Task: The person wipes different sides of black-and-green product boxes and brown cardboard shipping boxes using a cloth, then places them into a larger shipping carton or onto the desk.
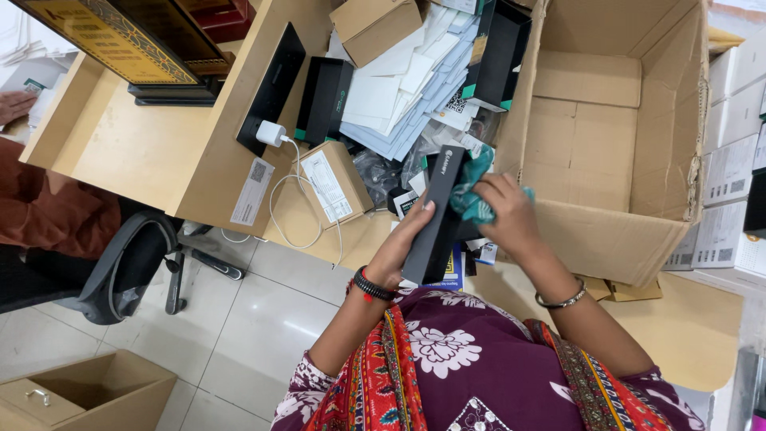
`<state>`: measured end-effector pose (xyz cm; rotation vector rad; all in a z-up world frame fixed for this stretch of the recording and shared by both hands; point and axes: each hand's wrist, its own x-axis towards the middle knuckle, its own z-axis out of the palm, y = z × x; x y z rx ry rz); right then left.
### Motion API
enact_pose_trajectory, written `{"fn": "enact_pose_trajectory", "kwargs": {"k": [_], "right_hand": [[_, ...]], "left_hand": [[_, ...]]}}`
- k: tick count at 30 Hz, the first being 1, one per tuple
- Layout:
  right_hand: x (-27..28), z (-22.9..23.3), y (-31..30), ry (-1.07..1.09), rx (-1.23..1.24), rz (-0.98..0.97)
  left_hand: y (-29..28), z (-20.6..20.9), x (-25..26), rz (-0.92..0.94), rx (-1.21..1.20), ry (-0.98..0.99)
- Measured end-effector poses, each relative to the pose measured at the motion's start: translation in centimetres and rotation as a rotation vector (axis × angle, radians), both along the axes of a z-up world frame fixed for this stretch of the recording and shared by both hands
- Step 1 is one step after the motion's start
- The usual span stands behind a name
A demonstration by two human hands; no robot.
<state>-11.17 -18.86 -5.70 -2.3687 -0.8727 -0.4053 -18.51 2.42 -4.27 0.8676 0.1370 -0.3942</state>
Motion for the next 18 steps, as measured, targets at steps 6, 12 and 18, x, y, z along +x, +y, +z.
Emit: {"fn": "enact_pose_trajectory", "kwargs": {"k": [6,12,18], "right_hand": [[-4.8,1.8,3.2,0.187,0.221,0.363],[-3.6,3.9,3.4,0.014,0.440,0.017],[-2.2,3.2,3.1,0.106,0.261,-0.200]], "left_hand": [[1.7,-0.7,1.6,0.133,-0.107,-0.052],[-1.2,-0.4,0.3,0.038,-0.068,-0.109],[-1.7,1.0,0.1,0.048,0.115,-0.134]]}}
